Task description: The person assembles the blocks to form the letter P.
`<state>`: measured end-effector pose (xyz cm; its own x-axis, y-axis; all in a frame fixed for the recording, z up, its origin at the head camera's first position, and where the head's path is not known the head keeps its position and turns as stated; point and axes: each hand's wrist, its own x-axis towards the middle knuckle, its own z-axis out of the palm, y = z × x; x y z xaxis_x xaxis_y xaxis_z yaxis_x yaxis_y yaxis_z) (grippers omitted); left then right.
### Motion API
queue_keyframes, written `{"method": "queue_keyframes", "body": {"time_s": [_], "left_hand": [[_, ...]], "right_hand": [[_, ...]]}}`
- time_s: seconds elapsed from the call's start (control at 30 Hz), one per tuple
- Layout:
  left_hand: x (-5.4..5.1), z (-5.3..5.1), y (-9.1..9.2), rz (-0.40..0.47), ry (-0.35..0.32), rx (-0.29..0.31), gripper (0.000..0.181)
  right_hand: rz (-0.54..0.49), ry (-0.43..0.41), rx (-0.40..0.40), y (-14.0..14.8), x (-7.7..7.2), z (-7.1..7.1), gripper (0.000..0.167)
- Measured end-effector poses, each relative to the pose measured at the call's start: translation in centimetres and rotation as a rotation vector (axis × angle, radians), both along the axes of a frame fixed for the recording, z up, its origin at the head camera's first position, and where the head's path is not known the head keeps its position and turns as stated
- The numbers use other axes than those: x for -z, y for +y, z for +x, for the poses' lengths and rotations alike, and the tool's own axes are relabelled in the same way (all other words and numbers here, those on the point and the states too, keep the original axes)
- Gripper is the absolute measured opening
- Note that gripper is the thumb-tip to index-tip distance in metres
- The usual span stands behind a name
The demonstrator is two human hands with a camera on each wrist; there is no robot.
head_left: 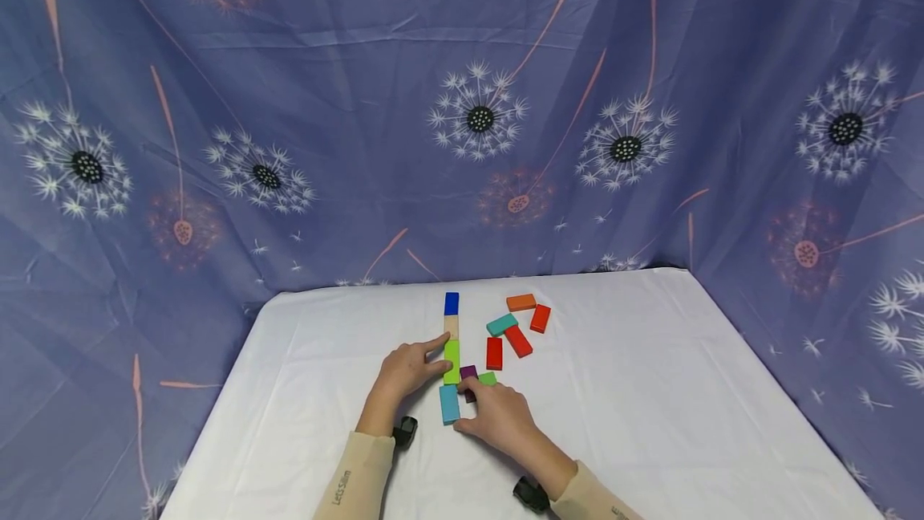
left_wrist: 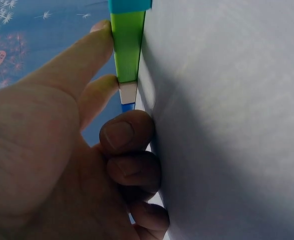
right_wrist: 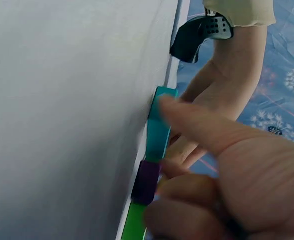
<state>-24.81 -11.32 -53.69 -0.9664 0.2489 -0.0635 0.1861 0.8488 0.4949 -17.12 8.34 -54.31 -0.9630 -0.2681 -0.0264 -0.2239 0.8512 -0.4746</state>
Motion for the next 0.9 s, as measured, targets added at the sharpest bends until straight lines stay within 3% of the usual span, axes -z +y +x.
{"method": "queue_keyframes", "body": {"time_s": [0.17, 0.33, 0.53, 0.9], "left_hand": [[0.1, -0.1, -0.1, 0.026, -0.004, 0.002, 0.062], [0.1, -0.1, -0.1, 0.030, -0.013, -0.009, 0.062], [0.2, 0.0, 0.0, 0.038, -0.018, -0.008, 0.062], [0.2, -0.1, -0.2, 0.035, -0.009, -0.003, 0.061]], "right_hand": [[-0.104, -0.058, 0.016, 2.0, -0.3, -0.9, 0.068], [-0.157, -0.126, 0.022, 3.8, 0.4, -2.1, 0.077], [-0.190, -0.158, 0.003, 4.2, 1.0, -2.9, 0.073], [-0.186, -0.123, -0.016, 4.3, 1.0, -3.2, 0.060]]}}
